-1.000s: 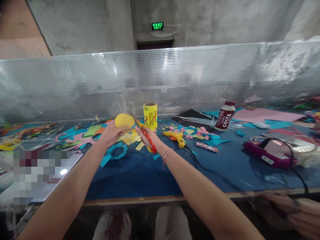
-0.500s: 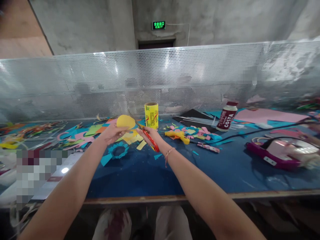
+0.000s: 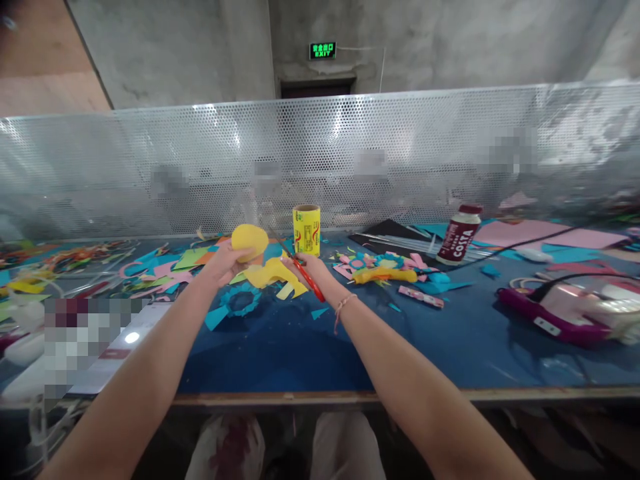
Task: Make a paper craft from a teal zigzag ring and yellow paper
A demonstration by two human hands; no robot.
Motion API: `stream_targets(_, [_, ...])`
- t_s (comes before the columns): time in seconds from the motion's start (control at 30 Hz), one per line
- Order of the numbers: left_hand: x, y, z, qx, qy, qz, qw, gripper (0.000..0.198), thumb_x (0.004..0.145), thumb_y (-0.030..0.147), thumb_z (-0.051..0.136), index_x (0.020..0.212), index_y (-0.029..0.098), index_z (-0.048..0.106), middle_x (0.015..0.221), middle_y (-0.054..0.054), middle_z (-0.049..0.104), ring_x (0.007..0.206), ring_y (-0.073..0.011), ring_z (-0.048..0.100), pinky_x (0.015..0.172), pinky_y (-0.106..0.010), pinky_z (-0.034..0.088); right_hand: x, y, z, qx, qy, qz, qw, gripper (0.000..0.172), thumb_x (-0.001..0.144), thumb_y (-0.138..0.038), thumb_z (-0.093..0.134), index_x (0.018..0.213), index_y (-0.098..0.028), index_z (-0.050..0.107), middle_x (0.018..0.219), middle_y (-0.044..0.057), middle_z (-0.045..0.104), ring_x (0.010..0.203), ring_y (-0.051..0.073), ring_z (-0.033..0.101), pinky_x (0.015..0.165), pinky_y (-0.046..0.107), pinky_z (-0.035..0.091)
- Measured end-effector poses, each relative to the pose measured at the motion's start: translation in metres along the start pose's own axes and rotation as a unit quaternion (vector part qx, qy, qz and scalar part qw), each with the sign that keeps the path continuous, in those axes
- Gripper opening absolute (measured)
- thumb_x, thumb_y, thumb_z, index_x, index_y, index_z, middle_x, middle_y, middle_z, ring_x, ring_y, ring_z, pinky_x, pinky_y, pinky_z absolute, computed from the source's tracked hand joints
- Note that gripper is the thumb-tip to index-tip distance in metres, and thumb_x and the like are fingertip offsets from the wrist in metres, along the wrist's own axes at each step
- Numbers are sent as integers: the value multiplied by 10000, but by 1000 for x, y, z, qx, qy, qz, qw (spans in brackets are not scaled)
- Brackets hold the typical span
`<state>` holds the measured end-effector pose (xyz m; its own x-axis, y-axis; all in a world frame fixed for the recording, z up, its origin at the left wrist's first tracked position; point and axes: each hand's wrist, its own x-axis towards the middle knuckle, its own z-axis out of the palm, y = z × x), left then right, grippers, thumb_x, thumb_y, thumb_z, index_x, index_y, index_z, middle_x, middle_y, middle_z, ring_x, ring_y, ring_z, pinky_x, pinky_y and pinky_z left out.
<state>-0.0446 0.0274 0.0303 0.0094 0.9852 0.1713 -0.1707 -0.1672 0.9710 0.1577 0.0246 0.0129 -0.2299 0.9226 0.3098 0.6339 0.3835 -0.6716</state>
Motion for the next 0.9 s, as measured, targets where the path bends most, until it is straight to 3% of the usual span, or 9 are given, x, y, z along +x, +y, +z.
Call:
stream_targets(0.13, [0,1,3,-30,40,-31,998,259,605,161,638,857,120,592,768,-82,647,608,-147,586,537,-263,463,6,19,-4,-178,18,-11,984,296,769,-433,527,873,-157,544,808,130,643,782,252,610,629,296,409])
stream_targets(0.23, [0,1,3,-68,57,-35,995,238,659,169,556,892,123,579,757,-82,643,641,-156,588,553,-265,457,6,34,-5,-266,-56,29,962,361,787,-327,496,1066,-99,507,911,174,648,805,261,622,628,301,413])
stream_targets(0.33, [3,-1,0,-74,66,-29,995,227,682,201,522,887,127,584,770,-72,643,662,-138,576,561,-236,436,4,38,-6,-319,-113,5,941,354,738,-267,518,1048,-100,553,943,176,647,843,266,617,661,306,419])
stream_targets(0.43, [5,-4,-3,-24,69,-35,997,184,677,237,541,809,124,600,717,-57,636,620,-121,555,517,-205,394,3,31,-10,-347,-91,-18,933,284,750,-298,505,921,-110,631,904,181,649,883,280,602,717,327,416])
stream_targets(0.57, [4,-7,-3,75,-19,-51,996,172,600,232,647,728,118,626,634,-55,625,541,-108,520,474,-198,361,5,17,-8,-224,34,-60,972,369,800,-416,470,966,-123,620,927,158,630,887,241,582,770,327,414])
stream_targets(0.63, [1,-8,0,112,-87,-46,989,222,559,227,688,748,120,642,646,-57,634,529,-103,517,473,-197,365,6,12,-1,-79,21,-73,994,381,795,-414,488,1056,-147,566,927,101,628,816,175,583,729,276,432])
stream_targets(0.7, [-2,-9,5,147,-129,-32,980,264,541,235,705,773,120,653,666,-61,641,524,-101,519,468,-194,369,7,10,10,29,18,-69,997,341,780,-394,503,1011,-148,556,882,63,623,763,148,573,677,254,445])
stream_targets(0.8, [-5,-11,8,189,-159,-24,969,268,542,242,702,778,121,661,657,-66,640,520,-110,529,476,-202,392,8,10,24,103,9,-54,993,220,751,-356,514,802,-147,558,723,20,592,631,128,545,569,241,448])
stream_targets(0.9, [-3,-12,1,206,-172,-32,963,250,528,195,691,772,148,662,654,-59,642,574,-143,567,530,-229,427,11,14,29,171,5,-26,985,113,715,-270,524,731,-159,514,680,2,561,580,114,538,521,227,459])
